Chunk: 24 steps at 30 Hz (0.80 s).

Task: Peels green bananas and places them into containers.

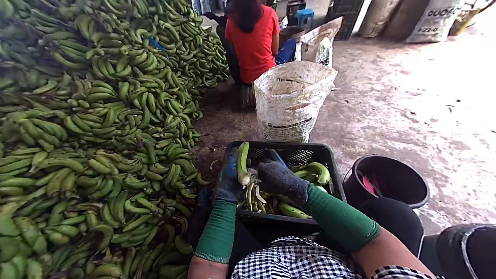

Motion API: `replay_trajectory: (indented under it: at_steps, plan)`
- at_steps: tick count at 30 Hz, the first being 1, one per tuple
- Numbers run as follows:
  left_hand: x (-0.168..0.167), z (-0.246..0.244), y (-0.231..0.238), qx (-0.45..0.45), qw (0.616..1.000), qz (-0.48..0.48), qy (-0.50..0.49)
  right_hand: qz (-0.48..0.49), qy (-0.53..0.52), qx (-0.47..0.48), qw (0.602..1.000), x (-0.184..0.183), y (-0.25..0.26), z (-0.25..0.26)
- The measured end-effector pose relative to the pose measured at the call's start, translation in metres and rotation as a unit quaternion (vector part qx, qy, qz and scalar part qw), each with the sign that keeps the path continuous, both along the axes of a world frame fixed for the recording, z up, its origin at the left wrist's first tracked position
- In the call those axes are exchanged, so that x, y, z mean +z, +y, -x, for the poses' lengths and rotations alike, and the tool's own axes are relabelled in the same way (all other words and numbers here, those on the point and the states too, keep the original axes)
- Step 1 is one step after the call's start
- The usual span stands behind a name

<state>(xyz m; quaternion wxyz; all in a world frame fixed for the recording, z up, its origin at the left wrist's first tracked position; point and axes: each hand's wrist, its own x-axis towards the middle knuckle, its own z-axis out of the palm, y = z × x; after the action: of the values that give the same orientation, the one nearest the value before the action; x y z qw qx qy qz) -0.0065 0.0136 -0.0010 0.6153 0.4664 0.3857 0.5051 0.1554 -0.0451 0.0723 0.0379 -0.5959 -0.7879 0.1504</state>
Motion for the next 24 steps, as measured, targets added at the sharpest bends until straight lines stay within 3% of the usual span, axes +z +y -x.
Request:
replay_trajectory:
  at_steps: [2, 5, 9, 15, 20, 23, 24]
  plan:
    - [-0.002, 0.000, 0.005, -0.005, 0.999, -0.026, 0.033, -0.004, -0.038, 0.020, 0.999, -0.004, 0.003, 0.006]
    - [0.000, -0.008, 0.002, 0.014, 1.000, 0.007, -0.023, 0.005, -0.077, 0.003, 0.997, -0.011, 0.012, 0.016]
    - [0.011, -0.019, -0.016, 0.019, 0.997, -0.004, 0.071, 0.018, -0.058, -0.063, 0.996, -0.022, 0.035, 0.012]
    - [0.002, -0.018, -0.013, 0.045, 0.995, 0.086, 0.038, 0.045, -0.038, -0.050, 0.997, -0.015, 0.050, 0.017]
    - [-0.014, 0.002, 0.006, 0.049, 0.998, 0.019, 0.027, 0.050, -0.110, 0.003, 0.993, -0.009, 0.046, 0.029]
    - [-0.002, -0.004, -0.006, 0.038, 0.994, -0.031, 0.101, 0.035, -0.106, -0.035, 0.993, -0.015, 0.043, 0.028]
    - [0.005, -0.013, -0.012, 0.036, 0.996, -0.008, 0.081, 0.037, -0.086, -0.066, 0.993, -0.016, 0.045, 0.025]
